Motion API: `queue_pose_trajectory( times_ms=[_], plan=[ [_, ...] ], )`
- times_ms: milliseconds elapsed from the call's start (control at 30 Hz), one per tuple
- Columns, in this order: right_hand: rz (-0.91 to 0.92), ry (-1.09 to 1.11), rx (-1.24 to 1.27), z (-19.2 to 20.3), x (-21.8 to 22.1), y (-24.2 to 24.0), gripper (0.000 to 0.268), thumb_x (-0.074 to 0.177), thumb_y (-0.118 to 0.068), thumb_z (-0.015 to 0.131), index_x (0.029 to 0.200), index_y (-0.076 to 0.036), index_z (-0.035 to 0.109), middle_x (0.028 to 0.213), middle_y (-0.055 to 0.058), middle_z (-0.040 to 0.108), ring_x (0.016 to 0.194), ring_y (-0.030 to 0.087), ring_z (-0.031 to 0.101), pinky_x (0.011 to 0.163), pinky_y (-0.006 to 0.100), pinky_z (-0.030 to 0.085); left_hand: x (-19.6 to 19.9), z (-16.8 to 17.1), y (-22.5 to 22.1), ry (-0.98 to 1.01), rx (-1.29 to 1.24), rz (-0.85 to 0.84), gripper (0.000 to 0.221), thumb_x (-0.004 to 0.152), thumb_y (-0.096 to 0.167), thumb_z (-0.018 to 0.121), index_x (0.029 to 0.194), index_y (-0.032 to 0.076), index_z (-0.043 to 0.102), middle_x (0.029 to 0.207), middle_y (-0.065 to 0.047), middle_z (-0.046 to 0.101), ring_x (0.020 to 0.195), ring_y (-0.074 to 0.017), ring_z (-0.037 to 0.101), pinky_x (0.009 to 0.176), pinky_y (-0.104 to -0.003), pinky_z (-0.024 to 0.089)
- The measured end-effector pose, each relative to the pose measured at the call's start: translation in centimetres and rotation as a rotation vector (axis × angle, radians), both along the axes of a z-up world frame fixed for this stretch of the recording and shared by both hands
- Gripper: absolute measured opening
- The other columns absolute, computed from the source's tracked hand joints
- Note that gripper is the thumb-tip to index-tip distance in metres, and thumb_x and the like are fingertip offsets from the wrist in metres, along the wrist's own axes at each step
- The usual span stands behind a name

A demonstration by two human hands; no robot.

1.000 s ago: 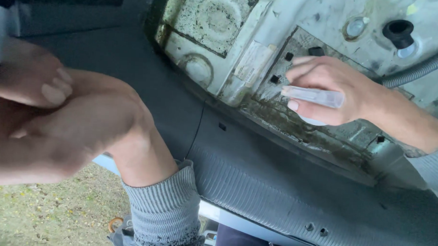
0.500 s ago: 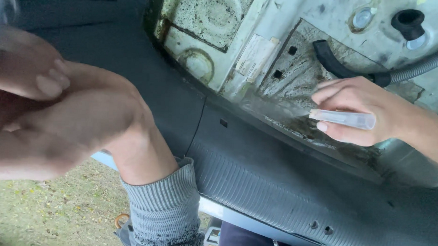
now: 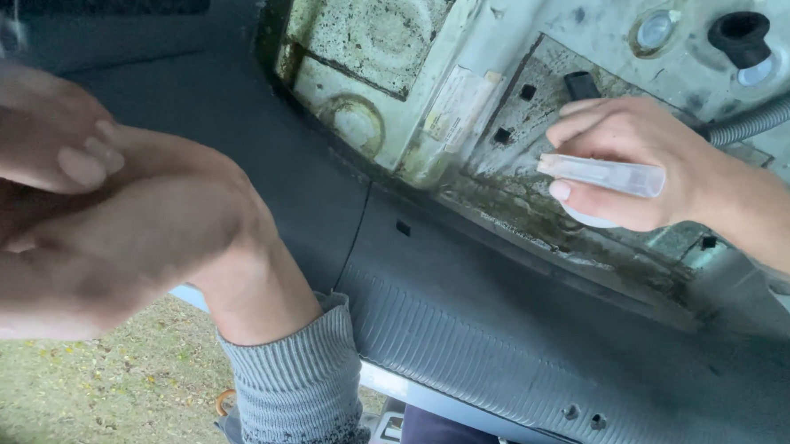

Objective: Cleaning the spare tire compartment inside a car trunk using a vacuum and brush.

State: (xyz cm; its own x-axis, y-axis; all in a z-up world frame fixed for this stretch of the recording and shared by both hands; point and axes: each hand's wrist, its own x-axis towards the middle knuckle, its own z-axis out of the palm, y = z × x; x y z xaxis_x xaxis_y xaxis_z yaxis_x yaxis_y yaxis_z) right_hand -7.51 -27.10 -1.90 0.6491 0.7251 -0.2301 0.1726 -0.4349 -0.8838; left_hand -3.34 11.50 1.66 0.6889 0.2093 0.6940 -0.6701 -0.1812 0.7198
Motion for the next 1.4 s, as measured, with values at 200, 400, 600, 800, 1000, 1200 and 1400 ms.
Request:
queue_pose_trajectory(
  times_ms=[200,400,600,800,1000,1200,1400],
  plan=[
    [-0.05,-0.055,0.102,-1.3,-1.2,-1.1,0.023,0.084,-0.027,0.063,0.071,-0.008,0.065,0.067,0.002,0.048,0.064,0.021,0.044,0.06,0.037,0.037,2.0,2.9,-3.0,0.105,-0.28,-0.064,0.049,0.107,0.039,0.048,0.081,-0.003,0.049,0.083,-0.014,0.055,0.065,-0.0253,0.044,0.064,-0.035,0.045],
    [-0.093,-0.018,0.167,-0.1,-2.8,1.2,0.018,0.082,-0.023,0.064,0.076,-0.006,0.065,0.076,0.003,0.053,0.071,0.022,0.051,0.058,0.036,0.04,2.3,7.0,-3.7,0.662,0.749,-0.295,0.018,0.105,0.016,0.07,0.1,-0.001,0.067,0.085,-0.013,0.067,0.07,-0.0208,0.065,0.058,-0.032,0.05],
    [-0.176,-0.014,0.116,-0.7,-4.5,2.6,0.017,0.077,-0.02,0.067,0.067,-0.008,0.061,0.066,0.003,0.047,0.066,0.023,0.05,0.057,0.039,0.041,3.2,0.3,-2.0,0.857,1.335,-0.314,0.008,0.095,0.01,0.081,0.089,0.006,0.077,0.076,-0.013,0.074,0.068,-0.0244,0.073,0.06,-0.035,0.057],
    [-0.247,-0.066,-0.002,1.0,-5.6,3.2,0.014,0.069,-0.017,0.068,0.063,-0.007,0.059,0.069,0.006,0.048,0.073,0.026,0.052,0.06,0.041,0.043,-1.4,-4.3,-4.1,1.013,1.41,-0.359,0.018,0.092,-0.002,0.07,0.088,0.014,0.077,0.085,-0.009,0.076,0.069,-0.0201,0.076,0.059,-0.031,0.062],
    [-0.446,-0.008,-0.018,0.1,-8.4,3.0,0.002,0.068,-0.015,0.067,0.069,-0.013,0.067,0.075,0.001,0.055,0.079,0.024,0.057,0.067,0.038,0.048,1.0,-1.6,-4.5,1.198,1.438,-0.449,0.024,0.089,-0.005,0.066,0.078,0.015,0.075,0.083,-0.007,0.077,0.067,-0.0196,0.074,0.059,-0.034,0.06],
    [-0.601,-0.017,-0.037,0.1,-8.7,2.8,0.006,0.074,-0.014,0.071,0.08,-0.012,0.069,0.083,0.003,0.056,0.085,0.024,0.057,0.069,0.038,0.047,-2.4,-7.6,0.2,1.211,1.202,-0.517,0.023,0.086,-0.004,0.064,0.075,0.016,0.07,0.077,-0.008,0.072,0.062,-0.0223,0.065,0.063,-0.033,0.054],
    [-0.628,-0.087,0.003,0.6,-8.1,2.1,0.007,0.075,-0.012,0.071,0.082,-0.013,0.07,0.085,0.002,0.057,0.085,0.025,0.055,0.07,0.037,0.045,-1.7,-3.5,-5.5,1.184,1.319,-0.405,0.023,0.083,-0.001,0.07,0.074,0.019,0.076,0.075,-0.006,0.077,0.067,-0.0201,0.074,0.071,-0.035,0.06]
  ],
)
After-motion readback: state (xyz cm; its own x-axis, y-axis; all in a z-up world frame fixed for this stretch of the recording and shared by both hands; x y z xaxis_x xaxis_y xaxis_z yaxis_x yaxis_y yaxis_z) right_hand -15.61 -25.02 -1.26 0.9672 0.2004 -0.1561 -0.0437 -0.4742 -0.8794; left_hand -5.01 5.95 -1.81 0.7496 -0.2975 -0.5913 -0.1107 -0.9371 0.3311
